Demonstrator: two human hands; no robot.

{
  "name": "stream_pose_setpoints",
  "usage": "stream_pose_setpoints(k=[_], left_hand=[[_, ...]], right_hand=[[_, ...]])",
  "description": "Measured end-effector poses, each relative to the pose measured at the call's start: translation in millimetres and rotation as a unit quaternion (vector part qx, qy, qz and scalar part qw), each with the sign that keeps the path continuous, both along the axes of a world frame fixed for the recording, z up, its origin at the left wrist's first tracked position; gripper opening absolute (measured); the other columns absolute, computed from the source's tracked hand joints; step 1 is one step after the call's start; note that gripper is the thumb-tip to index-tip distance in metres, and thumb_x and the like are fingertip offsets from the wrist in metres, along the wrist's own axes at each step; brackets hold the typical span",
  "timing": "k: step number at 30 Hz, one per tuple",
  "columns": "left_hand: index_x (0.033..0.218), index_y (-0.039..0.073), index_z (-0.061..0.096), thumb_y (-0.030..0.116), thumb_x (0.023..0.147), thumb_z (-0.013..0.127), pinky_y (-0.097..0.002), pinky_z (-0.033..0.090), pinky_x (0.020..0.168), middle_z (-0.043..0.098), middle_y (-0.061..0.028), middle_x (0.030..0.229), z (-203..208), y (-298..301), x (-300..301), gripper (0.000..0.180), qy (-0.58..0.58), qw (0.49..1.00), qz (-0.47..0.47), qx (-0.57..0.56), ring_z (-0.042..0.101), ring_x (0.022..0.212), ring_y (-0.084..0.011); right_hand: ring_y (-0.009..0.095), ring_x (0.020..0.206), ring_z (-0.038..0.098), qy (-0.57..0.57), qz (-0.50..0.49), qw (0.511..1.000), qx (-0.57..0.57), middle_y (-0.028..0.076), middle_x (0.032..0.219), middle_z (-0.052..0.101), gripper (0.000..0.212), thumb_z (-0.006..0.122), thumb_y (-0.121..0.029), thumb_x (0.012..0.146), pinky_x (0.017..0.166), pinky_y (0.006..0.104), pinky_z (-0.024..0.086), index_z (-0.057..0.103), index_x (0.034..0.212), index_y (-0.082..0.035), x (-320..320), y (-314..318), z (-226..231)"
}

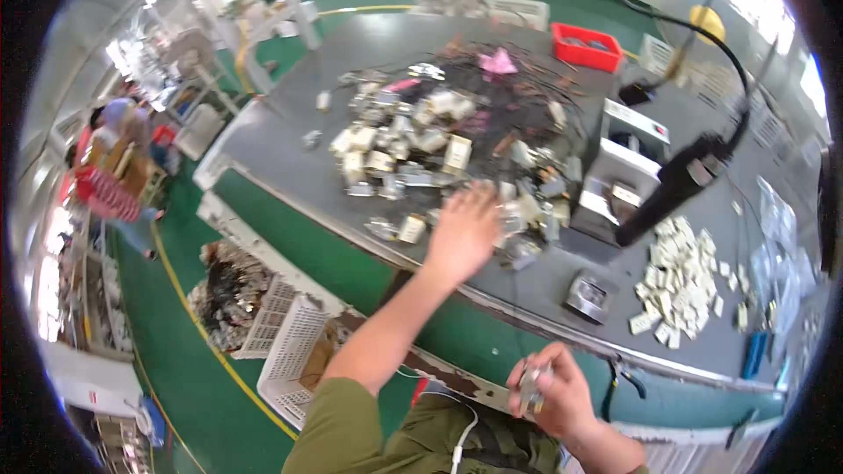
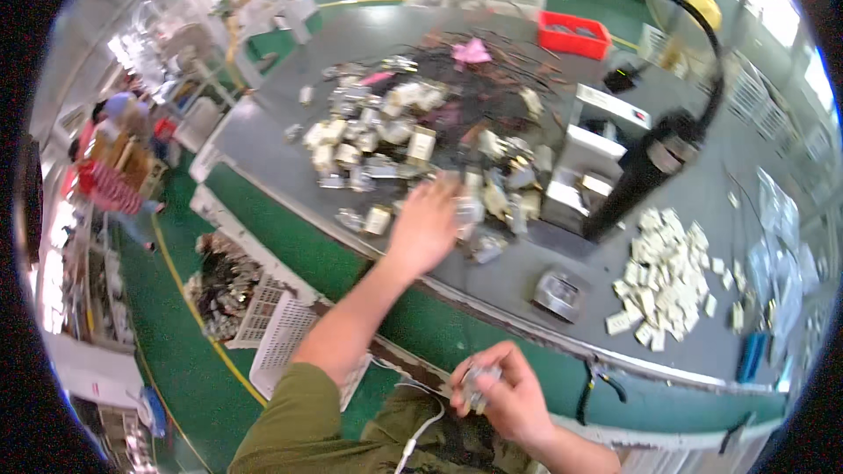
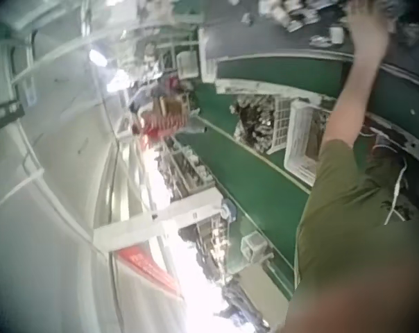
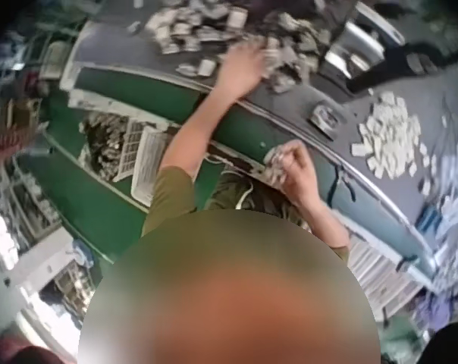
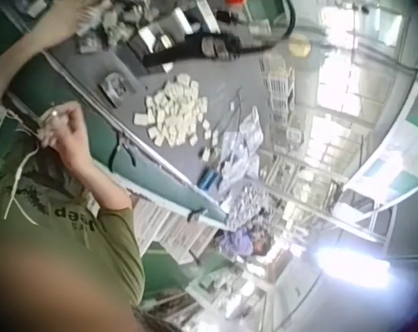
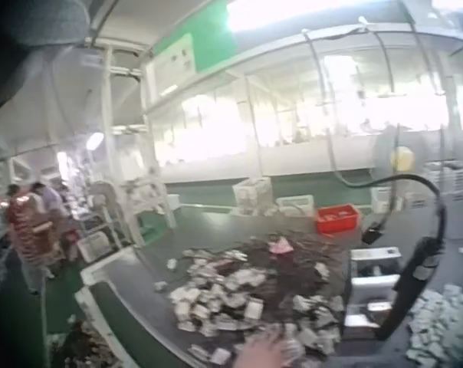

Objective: Attaching small white connectors to long wires on a factory assembly line.

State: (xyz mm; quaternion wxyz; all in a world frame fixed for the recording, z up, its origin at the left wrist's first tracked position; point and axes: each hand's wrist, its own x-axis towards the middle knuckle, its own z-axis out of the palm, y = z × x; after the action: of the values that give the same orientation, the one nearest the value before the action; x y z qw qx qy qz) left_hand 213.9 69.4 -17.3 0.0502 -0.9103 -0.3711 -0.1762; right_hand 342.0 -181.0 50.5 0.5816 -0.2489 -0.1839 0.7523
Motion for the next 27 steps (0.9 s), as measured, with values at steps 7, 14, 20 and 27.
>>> stream_pose_setpoints(k=[7, 14, 20, 27], left_hand=[[0.121, 0.004, 0.059, 0.018, 0.096, 0.049, -0.0475, 0.031, 0.111, 0.053, -0.0163, 0.136, 1, 2, 0, 0.03, -0.091, 0.995, -0.012, -0.028, 0.044, 0.132, -0.0338], [0.124, 0.0, 0.053, 0.006, 0.093, 0.052, -0.044, 0.035, 0.109, 0.05, -0.0169, 0.137, 26, -50, -7, 0.032, -0.258, 0.93, -0.032, -0.26, 0.044, 0.132, -0.0312], [0.142, 0.001, 0.03, 0.014, 0.098, 0.05, -0.0376, 0.048, 0.095, 0.048, -0.0188, 0.139, 32, -68, -17, 0.05, -0.491, 0.689, -0.032, -0.532, 0.053, 0.123, -0.0268], [0.15, 0.003, 0.014, 0.017, 0.101, 0.045, -0.0234, 0.045, 0.045, 0.07, -0.0207, 0.09, 38, -82, -46, 0.06, -0.466, 0.648, 0.052, -0.6, 0.058, 0.046, -0.0133]], right_hand=[[0.024, 0.083, 0.063, -0.147, 0.049, 0.98, 0.124, 0.02, 0.097, 0.065, 0.026, 0.069, -0.01, 0.087, 0.069, 0.0358, 0.051, 0.055, 0.107, -0.001, 79, -87, 23], [0.026, 0.084, 0.067, -0.327, 0.064, 0.932, 0.145, 0.02, 0.097, 0.067, 0.04, 0.067, -0.012, 0.088, 0.075, 0.0351, 0.052, 0.059, 0.122, 0.008, 130, -97, 40], [0.026, 0.082, 0.067, -0.418, 0.125, 0.878, 0.198, 0.02, 0.095, 0.068, 0.048, 0.065, -0.011, 0.088, 0.073, 0.0325, 0.052, 0.053, 0.13, 0.01, 135, -74, 48], [0.031, 0.071, 0.071, -0.412, 0.051, 0.877, 0.243, 0.027, 0.078, 0.067, 0.051, 0.071, -0.018, 0.082, 0.063, 0.0357, 0.057, 0.058, 0.112, 0.021, 182, -120, 62]])
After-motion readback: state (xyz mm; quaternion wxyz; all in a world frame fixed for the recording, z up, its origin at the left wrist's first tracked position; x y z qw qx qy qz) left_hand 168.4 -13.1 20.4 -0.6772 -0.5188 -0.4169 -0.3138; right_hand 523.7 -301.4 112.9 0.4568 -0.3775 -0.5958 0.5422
